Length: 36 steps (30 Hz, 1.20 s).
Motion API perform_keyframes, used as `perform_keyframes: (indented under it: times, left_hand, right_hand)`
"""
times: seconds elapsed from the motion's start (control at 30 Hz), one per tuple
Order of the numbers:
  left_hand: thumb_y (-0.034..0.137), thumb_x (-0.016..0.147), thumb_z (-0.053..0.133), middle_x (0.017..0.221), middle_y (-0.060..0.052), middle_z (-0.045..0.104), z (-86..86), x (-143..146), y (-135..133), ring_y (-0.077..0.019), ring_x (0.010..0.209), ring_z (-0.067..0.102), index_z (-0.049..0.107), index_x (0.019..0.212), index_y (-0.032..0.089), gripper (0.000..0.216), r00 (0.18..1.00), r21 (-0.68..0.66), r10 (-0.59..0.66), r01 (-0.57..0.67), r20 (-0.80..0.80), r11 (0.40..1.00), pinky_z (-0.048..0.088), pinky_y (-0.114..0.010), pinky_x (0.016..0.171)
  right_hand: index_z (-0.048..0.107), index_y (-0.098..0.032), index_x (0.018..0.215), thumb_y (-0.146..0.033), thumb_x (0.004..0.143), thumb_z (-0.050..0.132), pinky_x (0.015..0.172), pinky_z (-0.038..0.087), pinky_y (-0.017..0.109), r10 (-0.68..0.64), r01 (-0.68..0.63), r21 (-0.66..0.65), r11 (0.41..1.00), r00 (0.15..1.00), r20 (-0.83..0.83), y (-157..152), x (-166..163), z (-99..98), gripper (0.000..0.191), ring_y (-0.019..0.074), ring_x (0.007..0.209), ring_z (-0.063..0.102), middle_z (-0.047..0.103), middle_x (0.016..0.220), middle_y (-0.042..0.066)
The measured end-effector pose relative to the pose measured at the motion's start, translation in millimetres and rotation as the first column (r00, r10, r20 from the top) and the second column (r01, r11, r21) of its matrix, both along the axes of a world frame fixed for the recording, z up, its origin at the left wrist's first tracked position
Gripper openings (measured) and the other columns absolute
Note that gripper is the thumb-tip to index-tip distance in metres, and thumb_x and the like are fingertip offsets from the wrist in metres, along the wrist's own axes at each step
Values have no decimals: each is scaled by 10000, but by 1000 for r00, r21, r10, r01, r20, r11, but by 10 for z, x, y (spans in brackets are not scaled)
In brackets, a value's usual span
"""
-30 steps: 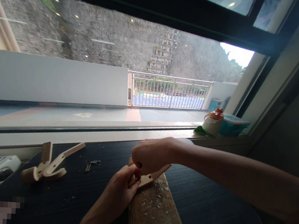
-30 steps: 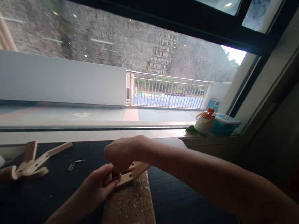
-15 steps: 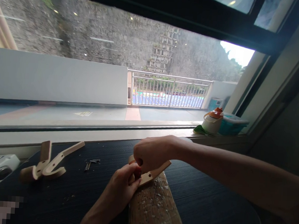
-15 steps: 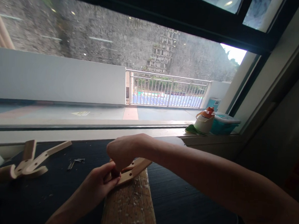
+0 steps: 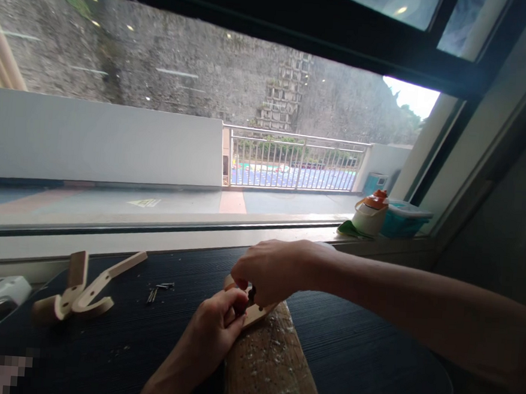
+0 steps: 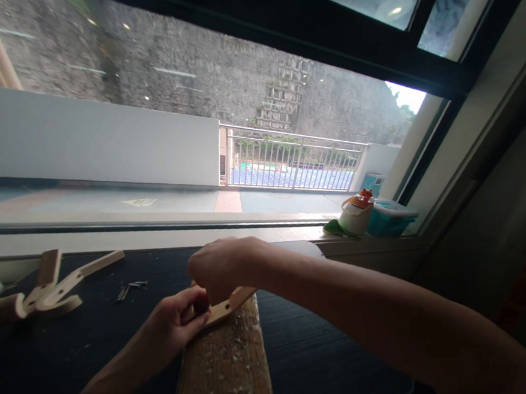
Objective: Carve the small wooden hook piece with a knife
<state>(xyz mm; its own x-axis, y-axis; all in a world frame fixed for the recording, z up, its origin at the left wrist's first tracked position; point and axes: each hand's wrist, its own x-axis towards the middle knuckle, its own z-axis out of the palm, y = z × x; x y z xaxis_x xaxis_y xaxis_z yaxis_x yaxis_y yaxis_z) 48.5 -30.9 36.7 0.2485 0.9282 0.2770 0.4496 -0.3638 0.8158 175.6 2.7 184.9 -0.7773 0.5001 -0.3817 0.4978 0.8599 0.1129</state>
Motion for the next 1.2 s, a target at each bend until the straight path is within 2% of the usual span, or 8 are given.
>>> perform_keyframes:
  times: [0.13,0.3,0.43,0.6,0.73,0.9,1.07,1.2]
  left_hand:
    - [189,752,532,668,29,526,7,8,-5,-100,599,473,562,712,180,51,1000,14,0,0,-17,1000,379,-188,559]
    - [185,740,541,660,31,526,-44,11,19,-93,564,466,540,687,178,53,999,9,35,-34,-32,999,363,-184,518]
    - [191,747,543,708,13,576,-63,-4,35,-120,633,528,567,745,179,27,999,29,28,-27,-45,999,409,-207,592]
    - [207,756,536,696,10,584,-78,-12,40,-125,630,540,587,780,173,66,999,28,20,-19,-43,999,412,-211,586]
    - [222,748,549,636,21,566,-62,-11,31,-116,577,526,562,688,173,78,996,22,59,-58,-66,998,392,-205,544]
    - [235,768,543,719,-14,629,-107,-18,45,-151,669,594,598,781,171,86,999,-22,23,-23,-32,999,436,-225,613]
    - [203,767,537,760,-5,629,-119,-36,57,-140,691,592,608,849,180,111,1000,1,-20,20,-11,1000,445,-216,651]
    - [187,729,570,725,20,620,-62,-104,26,-122,627,561,624,904,197,184,996,25,17,-14,-88,1000,440,-205,608]
  right_hand:
    - [658,-130,714,-142,705,544,476,278,232,79,-78,42,996,996,-35,39,-2,-14,115,83,525,428,591,626,8]
    - [667,-116,723,-125,721,553,468,275,229,146,-145,46,988,989,-18,79,-72,-52,114,77,535,425,593,629,4]
    - [672,-98,726,-206,771,530,470,288,235,95,-95,27,995,995,-17,52,-107,-59,185,86,537,438,603,632,26]
    - [689,-138,770,-272,721,594,481,304,241,-34,34,20,999,999,-6,13,-107,-12,171,106,570,469,629,696,23]
    - [693,-119,860,-177,711,571,490,306,241,28,-27,-11,1000,998,57,-33,-115,64,202,108,590,478,641,736,34]
    - [695,-102,756,-145,717,534,482,305,244,98,-98,-10,995,995,13,4,-147,41,171,98,550,452,600,630,20]
    - [681,-99,699,-193,735,521,486,311,239,21,-23,-49,999,999,-35,78,-178,-29,189,90,533,439,582,597,19]
    - [673,-102,697,-261,754,525,487,298,240,-10,9,-14,1000,999,-44,104,-127,-68,225,87,537,417,582,615,23]
